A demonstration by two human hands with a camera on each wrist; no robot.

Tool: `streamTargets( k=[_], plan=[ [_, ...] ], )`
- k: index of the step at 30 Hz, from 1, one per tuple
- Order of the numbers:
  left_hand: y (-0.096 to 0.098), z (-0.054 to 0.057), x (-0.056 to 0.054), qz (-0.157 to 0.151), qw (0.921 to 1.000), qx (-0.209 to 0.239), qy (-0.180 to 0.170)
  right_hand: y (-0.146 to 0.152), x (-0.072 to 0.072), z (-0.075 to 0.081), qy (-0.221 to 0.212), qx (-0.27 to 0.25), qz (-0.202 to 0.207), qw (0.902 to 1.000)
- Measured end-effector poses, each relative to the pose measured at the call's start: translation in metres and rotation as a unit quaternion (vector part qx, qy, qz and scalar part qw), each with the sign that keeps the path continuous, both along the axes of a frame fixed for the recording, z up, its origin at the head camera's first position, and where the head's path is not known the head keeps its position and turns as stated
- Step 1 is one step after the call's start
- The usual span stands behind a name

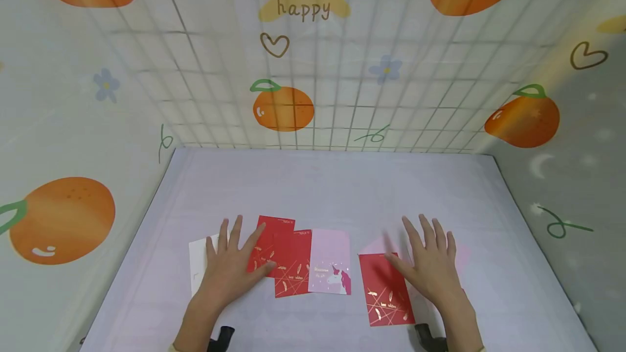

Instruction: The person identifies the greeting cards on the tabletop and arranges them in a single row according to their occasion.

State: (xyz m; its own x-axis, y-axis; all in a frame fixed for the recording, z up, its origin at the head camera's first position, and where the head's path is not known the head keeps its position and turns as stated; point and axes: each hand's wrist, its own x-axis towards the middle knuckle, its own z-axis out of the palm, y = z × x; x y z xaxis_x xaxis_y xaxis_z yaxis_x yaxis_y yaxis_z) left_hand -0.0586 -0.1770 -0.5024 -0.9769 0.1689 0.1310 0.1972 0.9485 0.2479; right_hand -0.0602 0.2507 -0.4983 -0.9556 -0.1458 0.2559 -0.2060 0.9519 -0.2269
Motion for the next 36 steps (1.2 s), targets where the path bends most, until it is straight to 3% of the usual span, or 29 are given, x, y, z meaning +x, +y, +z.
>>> streamTargets(
  k=[15, 23, 31, 36],
  plan=[
    [0.017, -0.004, -0.007, -0.029, 0.9995, 0.011, -0.003, 0.003, 0.001, -0.004, 0.007, -0.008, 0.001, 0.9999],
    [0.032, -0.003, -0.007, -0.049, 0.9971, 0.054, -0.022, 0.004, 0.002, -0.005, 0.017, -0.030, 0.009, 0.9994],
    [0.052, -0.007, -0.009, -0.101, 0.9919, 0.072, -0.031, 0.005, 0.002, -0.004, 0.029, -0.050, 0.019, 0.9982],
    [0.065, -0.008, -0.010, -0.129, 0.9896, 0.059, -0.025, 0.008, 0.004, -0.005, 0.020, -0.058, 0.013, 0.9980]
  ],
)
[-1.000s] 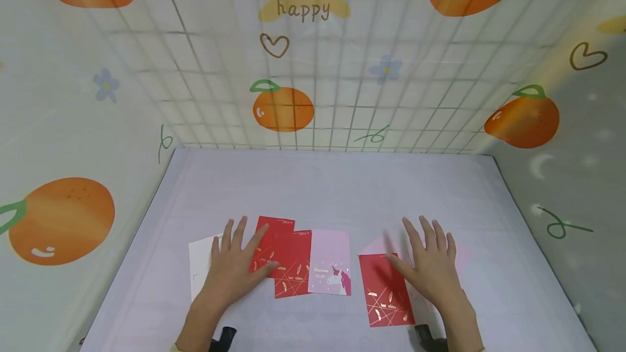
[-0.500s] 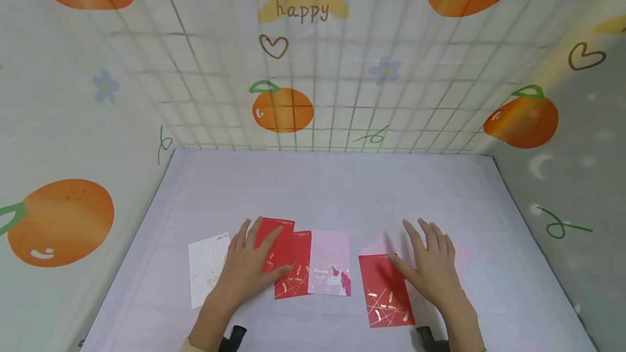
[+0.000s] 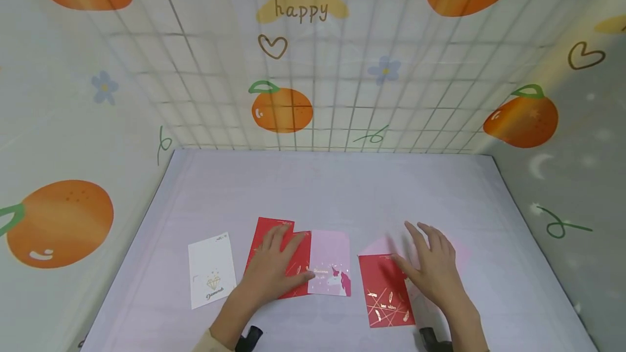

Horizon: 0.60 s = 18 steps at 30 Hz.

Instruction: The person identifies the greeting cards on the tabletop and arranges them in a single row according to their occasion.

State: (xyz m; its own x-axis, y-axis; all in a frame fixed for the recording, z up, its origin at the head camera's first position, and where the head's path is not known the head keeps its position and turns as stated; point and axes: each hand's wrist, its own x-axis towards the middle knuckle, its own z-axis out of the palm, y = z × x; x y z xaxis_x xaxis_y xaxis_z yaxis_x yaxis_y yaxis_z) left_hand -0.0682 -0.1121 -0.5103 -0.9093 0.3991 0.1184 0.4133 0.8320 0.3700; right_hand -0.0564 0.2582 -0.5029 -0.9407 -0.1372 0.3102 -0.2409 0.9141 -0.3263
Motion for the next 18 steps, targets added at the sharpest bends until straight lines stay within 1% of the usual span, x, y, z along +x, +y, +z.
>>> streamTargets(
  k=[9, 11, 14, 18],
  plan=[
    [0.027, 0.002, -0.003, -0.031, 0.9993, -0.015, -0.012, 0.003, 0.003, -0.004, -0.034, -0.009, -0.015, 0.9993],
    [0.033, 0.003, -0.003, -0.034, 0.9992, -0.009, -0.017, 0.004, 0.003, -0.005, -0.043, -0.010, -0.019, 0.9988],
    [0.042, 0.003, -0.003, -0.032, 0.9987, 0.005, -0.040, 0.006, 0.002, -0.006, -0.058, -0.015, -0.021, 0.9980],
    [0.051, 0.002, -0.005, -0.025, 0.9958, 0.022, -0.085, 0.007, 0.002, -0.006, -0.085, -0.036, -0.021, 0.9955]
  ],
)
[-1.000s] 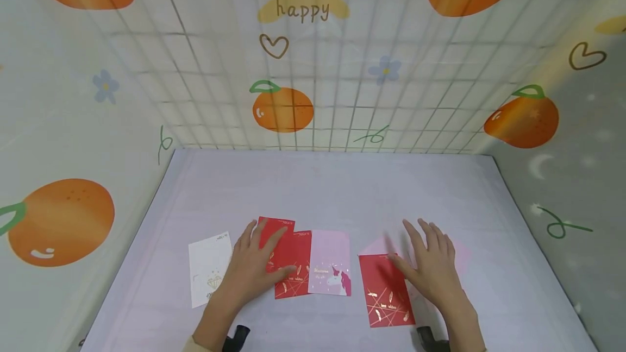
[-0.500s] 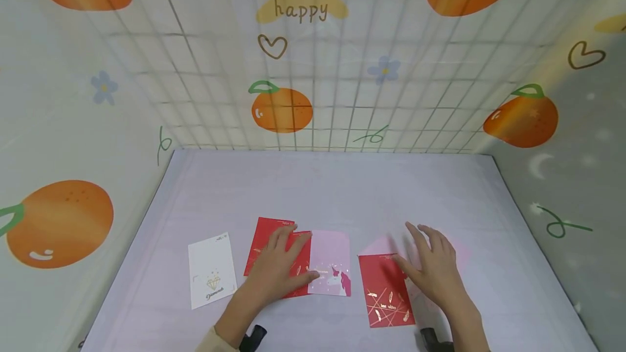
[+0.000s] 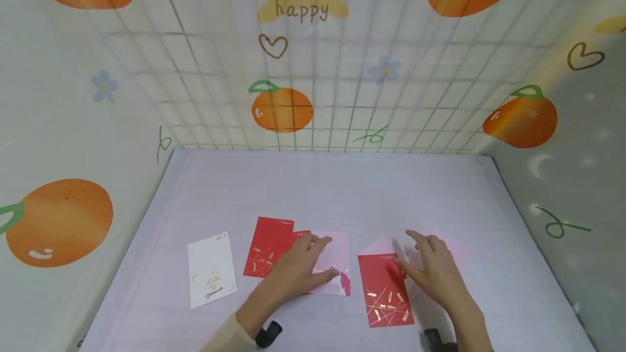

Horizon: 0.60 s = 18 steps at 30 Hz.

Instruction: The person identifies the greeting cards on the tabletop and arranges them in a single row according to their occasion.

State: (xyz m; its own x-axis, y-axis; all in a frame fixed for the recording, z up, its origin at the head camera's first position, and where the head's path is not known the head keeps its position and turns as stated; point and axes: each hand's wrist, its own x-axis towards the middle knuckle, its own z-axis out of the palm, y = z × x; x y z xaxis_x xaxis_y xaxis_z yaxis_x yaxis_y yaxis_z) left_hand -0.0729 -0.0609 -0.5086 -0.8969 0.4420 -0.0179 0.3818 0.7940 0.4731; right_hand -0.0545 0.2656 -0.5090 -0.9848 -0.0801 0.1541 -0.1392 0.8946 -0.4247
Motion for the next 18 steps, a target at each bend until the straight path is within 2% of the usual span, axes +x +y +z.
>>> streamTargets(
  k=[7, 13, 18],
  plan=[
    [0.018, -0.003, -0.002, 0.008, 0.9985, 0.034, -0.042, 0.005, 0.000, -0.004, -0.071, -0.044, -0.007, 0.9965],
    [0.040, -0.003, -0.005, 0.002, 0.9946, 0.067, -0.079, 0.004, -0.001, -0.010, -0.149, -0.094, -0.021, 0.9842],
    [0.056, -0.007, -0.006, -0.014, 0.9931, 0.062, -0.099, 0.004, -0.003, -0.014, -0.179, -0.092, -0.020, 0.9793]
  ],
)
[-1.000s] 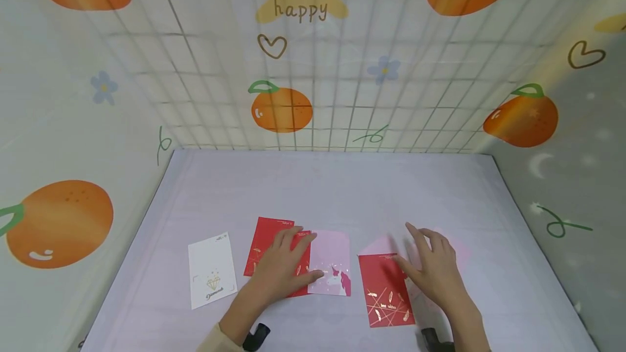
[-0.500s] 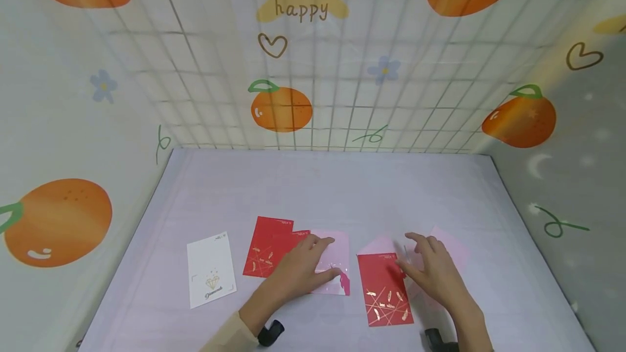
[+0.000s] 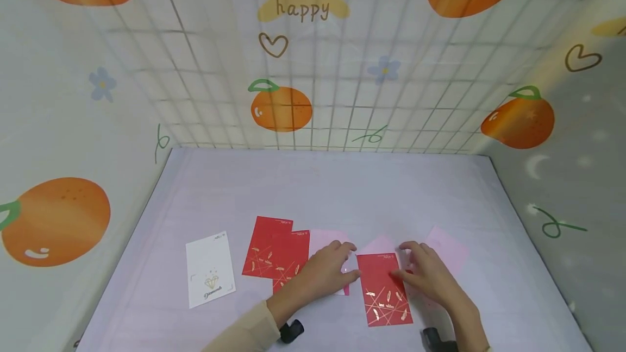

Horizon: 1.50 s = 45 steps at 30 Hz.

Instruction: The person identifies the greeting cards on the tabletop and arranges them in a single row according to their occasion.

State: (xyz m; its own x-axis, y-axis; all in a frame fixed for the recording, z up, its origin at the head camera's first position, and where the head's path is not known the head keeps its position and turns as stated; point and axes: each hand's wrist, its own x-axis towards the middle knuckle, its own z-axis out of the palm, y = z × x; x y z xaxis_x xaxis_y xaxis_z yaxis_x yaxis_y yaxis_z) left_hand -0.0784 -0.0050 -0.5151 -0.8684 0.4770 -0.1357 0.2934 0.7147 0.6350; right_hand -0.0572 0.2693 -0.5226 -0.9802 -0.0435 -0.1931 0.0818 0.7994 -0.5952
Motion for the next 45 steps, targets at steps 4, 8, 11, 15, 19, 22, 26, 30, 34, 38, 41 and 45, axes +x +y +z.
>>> streamTargets(
  k=[4, 8, 11, 15, 19, 22, 26, 30, 34, 38, 41, 45],
  plan=[
    [0.007, -0.003, -0.002, -0.002, 0.9999, -0.013, 0.000, 0.000, -0.003, -0.003, -0.006, 0.009, 0.013, 0.9999],
    [0.010, -0.003, -0.005, -0.003, 0.9998, -0.020, -0.002, 0.000, -0.005, -0.005, -0.008, 0.017, 0.023, 0.9995],
    [0.011, -0.004, -0.007, -0.006, 0.9997, -0.021, -0.008, -0.001, -0.005, -0.005, -0.009, 0.022, 0.027, 0.9993],
    [0.012, -0.006, -0.008, -0.012, 0.9993, -0.033, -0.013, -0.002, -0.005, -0.005, -0.005, 0.022, 0.033, 0.9992],
    [0.014, -0.006, -0.008, -0.022, 0.9980, -0.059, -0.004, -0.002, -0.005, -0.005, -0.003, 0.018, 0.036, 0.9992],
    [0.016, -0.007, -0.007, -0.028, 0.9965, -0.079, 0.007, -0.003, -0.005, -0.004, -0.003, 0.018, 0.037, 0.9991],
    [0.018, -0.010, -0.007, -0.029, 0.9956, -0.088, 0.018, -0.004, -0.005, -0.003, -0.003, 0.019, 0.042, 0.9989],
    [0.018, -0.011, -0.008, -0.027, 0.9954, -0.089, 0.021, -0.005, -0.006, -0.002, -0.003, 0.024, 0.046, 0.9987],
    [0.020, -0.013, -0.008, -0.027, 0.9960, -0.083, 0.020, -0.006, -0.006, -0.001, -0.004, 0.023, 0.046, 0.9987],
    [0.020, -0.013, -0.009, -0.027, 0.9974, -0.066, 0.011, -0.005, -0.007, -0.002, -0.002, 0.015, 0.051, 0.9986],
    [0.020, -0.011, -0.008, -0.028, 0.9985, -0.047, 0.001, -0.005, -0.007, -0.003, 0.002, 0.009, 0.055, 0.9984],
    [0.020, -0.010, -0.008, -0.038, 0.9988, -0.031, -0.001, -0.006, -0.009, -0.003, -0.001, -0.009, 0.053, 0.9985]
  ],
)
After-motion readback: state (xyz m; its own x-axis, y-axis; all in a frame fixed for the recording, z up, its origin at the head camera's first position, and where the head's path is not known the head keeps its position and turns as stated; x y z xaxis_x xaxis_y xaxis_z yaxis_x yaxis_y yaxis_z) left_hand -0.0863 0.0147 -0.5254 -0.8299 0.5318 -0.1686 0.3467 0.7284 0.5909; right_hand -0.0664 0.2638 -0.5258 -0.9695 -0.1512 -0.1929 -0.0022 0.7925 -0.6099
